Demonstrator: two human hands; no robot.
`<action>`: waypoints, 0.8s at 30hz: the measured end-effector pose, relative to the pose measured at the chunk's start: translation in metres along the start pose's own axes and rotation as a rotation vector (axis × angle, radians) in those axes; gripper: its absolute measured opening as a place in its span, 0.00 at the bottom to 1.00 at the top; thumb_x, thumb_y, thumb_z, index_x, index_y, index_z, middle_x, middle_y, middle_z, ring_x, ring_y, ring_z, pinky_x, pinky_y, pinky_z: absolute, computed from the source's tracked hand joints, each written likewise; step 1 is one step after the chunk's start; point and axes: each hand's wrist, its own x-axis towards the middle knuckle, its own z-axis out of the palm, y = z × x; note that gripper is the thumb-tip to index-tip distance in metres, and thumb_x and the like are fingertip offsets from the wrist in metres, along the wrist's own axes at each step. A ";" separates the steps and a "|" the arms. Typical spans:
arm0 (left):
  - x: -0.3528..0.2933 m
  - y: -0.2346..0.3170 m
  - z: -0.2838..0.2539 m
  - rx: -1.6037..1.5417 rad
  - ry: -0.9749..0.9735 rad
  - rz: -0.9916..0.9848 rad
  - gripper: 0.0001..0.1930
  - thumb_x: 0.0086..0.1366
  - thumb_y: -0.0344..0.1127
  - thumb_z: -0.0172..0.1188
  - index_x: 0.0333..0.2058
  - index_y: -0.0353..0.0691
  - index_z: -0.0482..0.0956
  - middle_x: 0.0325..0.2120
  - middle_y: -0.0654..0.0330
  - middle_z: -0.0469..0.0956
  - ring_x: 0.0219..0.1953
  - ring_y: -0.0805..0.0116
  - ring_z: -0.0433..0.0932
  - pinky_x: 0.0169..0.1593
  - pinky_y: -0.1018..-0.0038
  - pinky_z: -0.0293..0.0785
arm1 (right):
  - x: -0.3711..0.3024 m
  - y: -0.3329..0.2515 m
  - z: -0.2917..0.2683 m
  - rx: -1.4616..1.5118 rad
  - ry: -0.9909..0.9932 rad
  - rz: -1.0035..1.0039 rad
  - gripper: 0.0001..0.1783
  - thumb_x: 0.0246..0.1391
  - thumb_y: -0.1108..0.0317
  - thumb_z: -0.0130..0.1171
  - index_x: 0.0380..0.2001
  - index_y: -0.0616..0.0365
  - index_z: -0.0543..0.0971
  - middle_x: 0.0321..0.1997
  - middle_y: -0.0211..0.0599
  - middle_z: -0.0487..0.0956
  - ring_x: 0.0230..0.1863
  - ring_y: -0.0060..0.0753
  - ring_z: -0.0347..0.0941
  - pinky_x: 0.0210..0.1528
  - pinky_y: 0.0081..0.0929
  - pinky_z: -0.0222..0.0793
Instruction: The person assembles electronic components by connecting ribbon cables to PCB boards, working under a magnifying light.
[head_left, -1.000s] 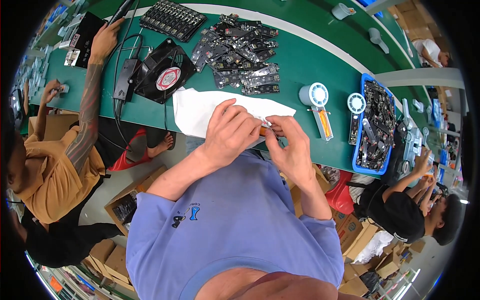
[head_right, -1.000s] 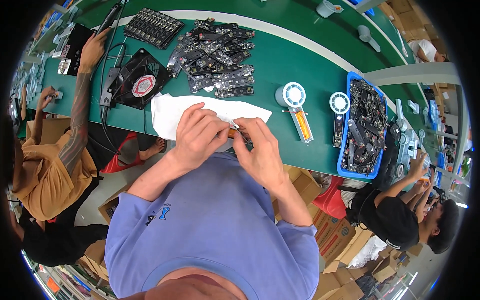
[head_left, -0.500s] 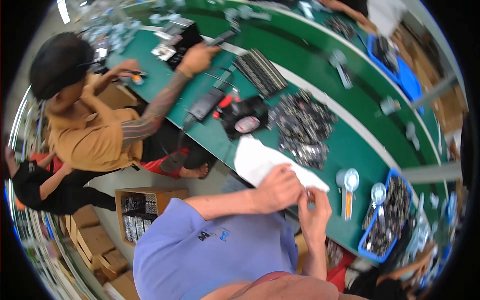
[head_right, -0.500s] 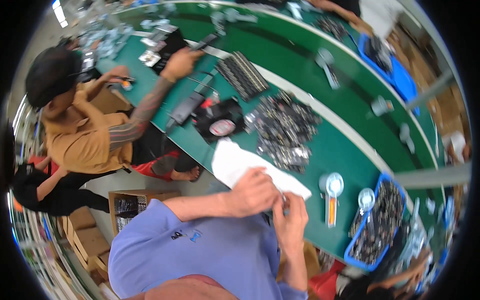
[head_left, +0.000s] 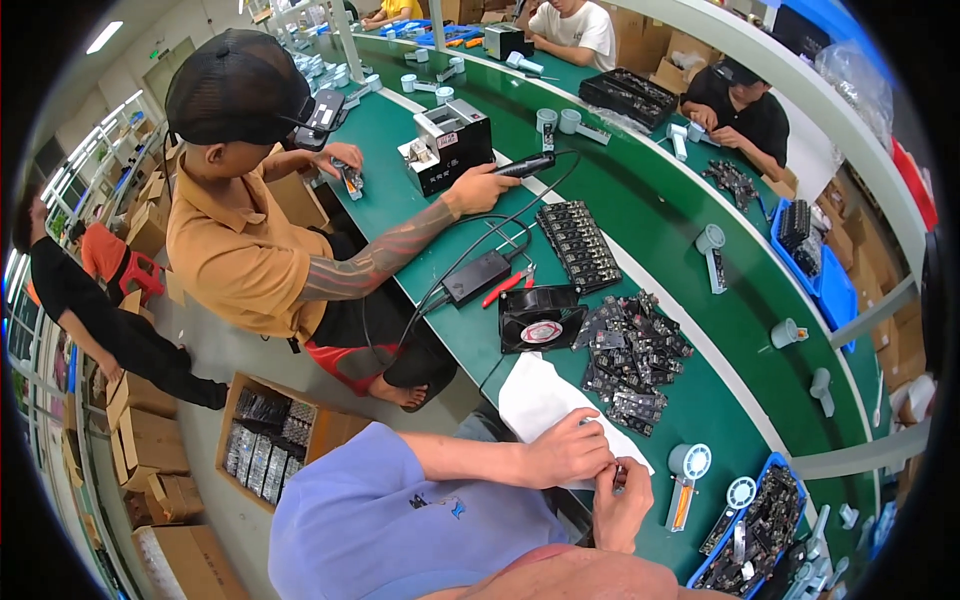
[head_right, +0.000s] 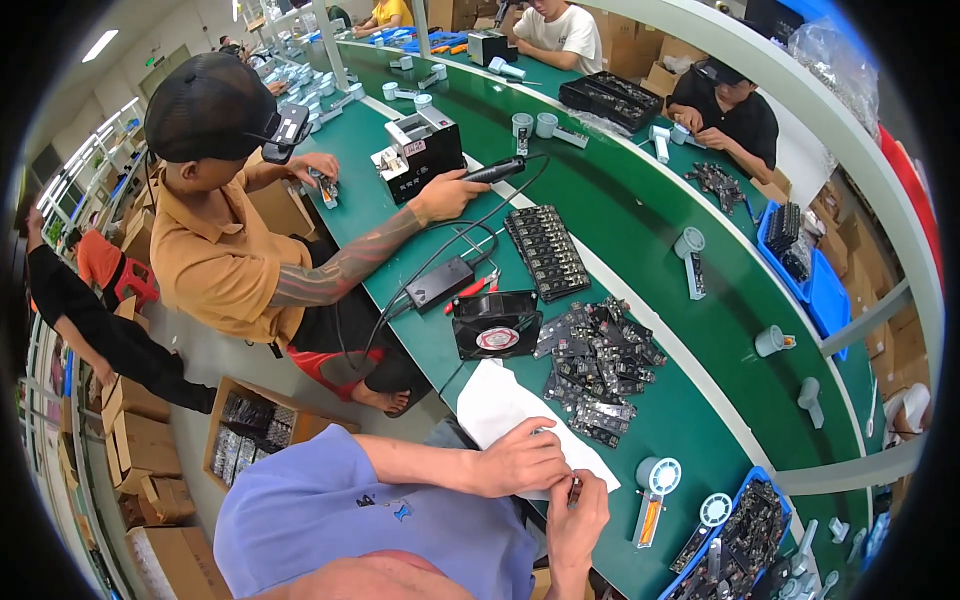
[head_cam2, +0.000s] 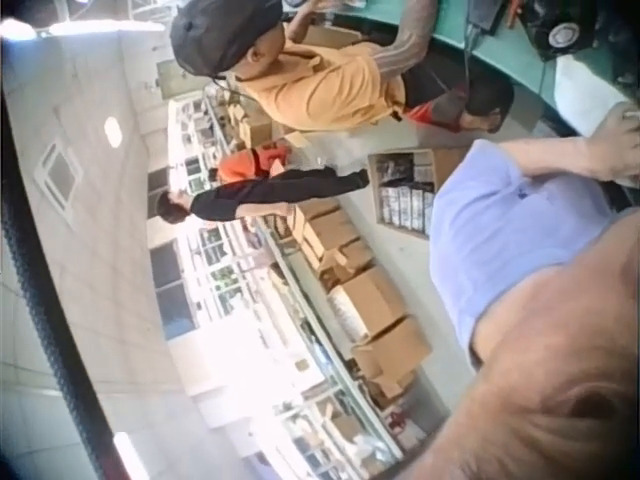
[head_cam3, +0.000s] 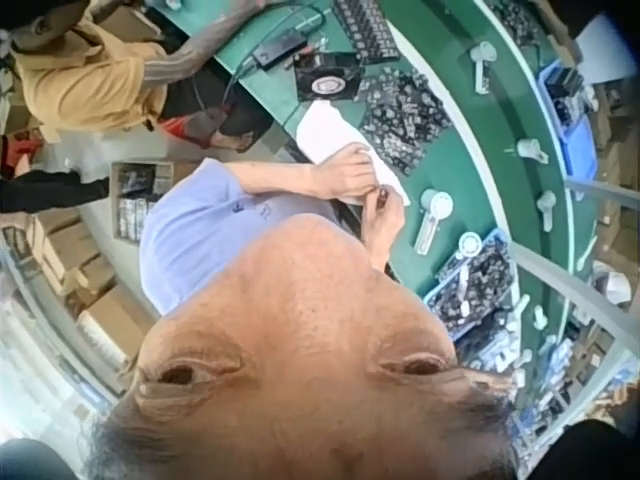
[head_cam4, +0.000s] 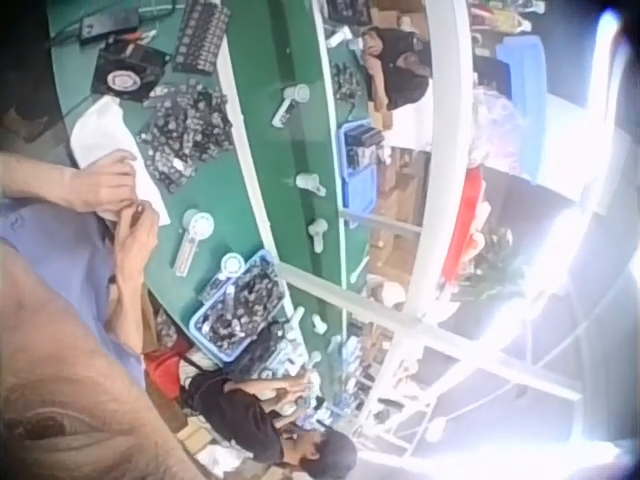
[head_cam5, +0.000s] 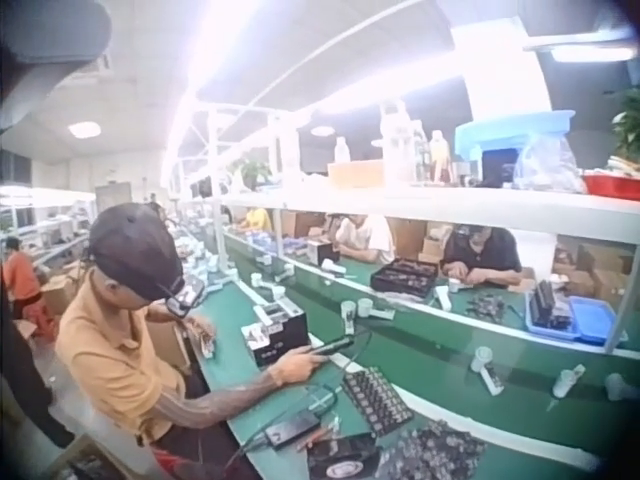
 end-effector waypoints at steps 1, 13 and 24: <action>0.000 0.000 0.000 -0.001 0.002 0.006 0.08 0.61 0.34 0.69 0.38 0.42 0.82 0.33 0.64 0.78 0.42 0.65 0.79 0.66 0.53 0.69 | 0.001 0.000 0.000 -0.002 0.006 -0.001 0.07 0.59 0.78 0.67 0.39 0.67 0.80 0.33 0.47 0.81 0.29 0.41 0.79 0.33 0.34 0.77; -0.003 0.003 0.004 -0.040 0.015 -0.015 0.08 0.59 0.34 0.71 0.36 0.42 0.83 0.31 0.65 0.78 0.41 0.64 0.79 0.66 0.52 0.70 | 0.002 0.013 -0.007 0.014 -0.079 -0.122 0.08 0.57 0.80 0.66 0.40 0.68 0.79 0.32 0.46 0.77 0.29 0.45 0.77 0.33 0.39 0.73; 0.010 -0.001 -0.009 -0.089 -0.085 -0.014 0.11 0.61 0.34 0.69 0.41 0.39 0.82 0.34 0.66 0.79 0.43 0.64 0.77 0.73 0.47 0.63 | 0.012 0.001 -0.008 0.081 -0.066 0.053 0.07 0.58 0.79 0.66 0.39 0.66 0.80 0.34 0.46 0.79 0.32 0.45 0.78 0.34 0.38 0.75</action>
